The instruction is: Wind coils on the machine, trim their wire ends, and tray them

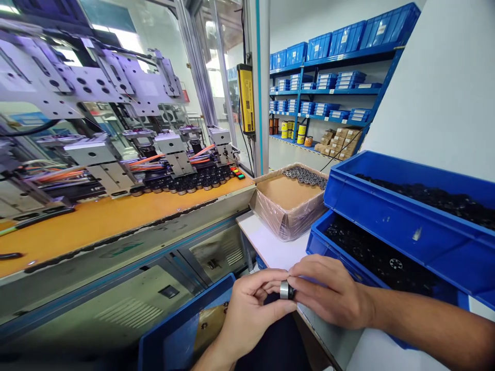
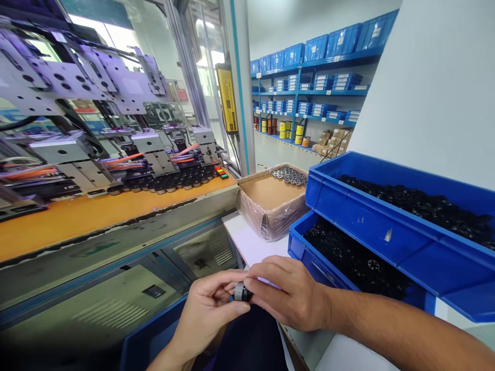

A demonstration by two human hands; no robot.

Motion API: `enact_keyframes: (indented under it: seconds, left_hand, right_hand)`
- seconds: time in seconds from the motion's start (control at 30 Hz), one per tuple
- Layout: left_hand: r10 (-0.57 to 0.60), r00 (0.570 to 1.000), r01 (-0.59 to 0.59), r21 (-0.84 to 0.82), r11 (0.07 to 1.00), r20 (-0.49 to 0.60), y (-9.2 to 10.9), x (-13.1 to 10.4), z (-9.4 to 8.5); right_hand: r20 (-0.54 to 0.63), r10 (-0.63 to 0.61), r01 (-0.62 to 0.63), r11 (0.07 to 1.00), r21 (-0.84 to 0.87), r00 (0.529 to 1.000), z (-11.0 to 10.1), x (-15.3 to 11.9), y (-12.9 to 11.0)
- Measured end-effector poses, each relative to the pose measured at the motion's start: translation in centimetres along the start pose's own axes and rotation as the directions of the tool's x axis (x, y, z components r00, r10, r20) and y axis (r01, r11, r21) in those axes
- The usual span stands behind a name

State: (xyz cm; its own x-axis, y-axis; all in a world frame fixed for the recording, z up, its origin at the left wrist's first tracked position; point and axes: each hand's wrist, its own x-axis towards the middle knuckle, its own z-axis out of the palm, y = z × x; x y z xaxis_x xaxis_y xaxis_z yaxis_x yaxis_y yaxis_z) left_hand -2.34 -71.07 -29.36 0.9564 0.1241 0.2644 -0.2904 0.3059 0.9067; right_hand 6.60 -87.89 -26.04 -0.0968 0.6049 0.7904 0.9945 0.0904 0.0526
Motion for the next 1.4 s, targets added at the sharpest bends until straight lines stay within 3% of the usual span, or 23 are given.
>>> enact_keyframes:
  seconds: [0.53, 1.4]
  left_hand:
    - [0.014, 1.0, -0.014, 0.01, 1.0, 0.007, 0.71, -0.14, 0.35]
    - [0.002, 0.999, -0.001, -0.021, 1.0, 0.039, -0.13, -0.07, 0.0]
  right_hand:
    - [0.01, -0.004, 0.005, 1.0, -0.01, 1.0, -0.49, -0.11, -0.14]
    - [0.044, -0.01, 0.009, 1.0, 0.006, 0.999, -0.3, -0.4, -0.08]
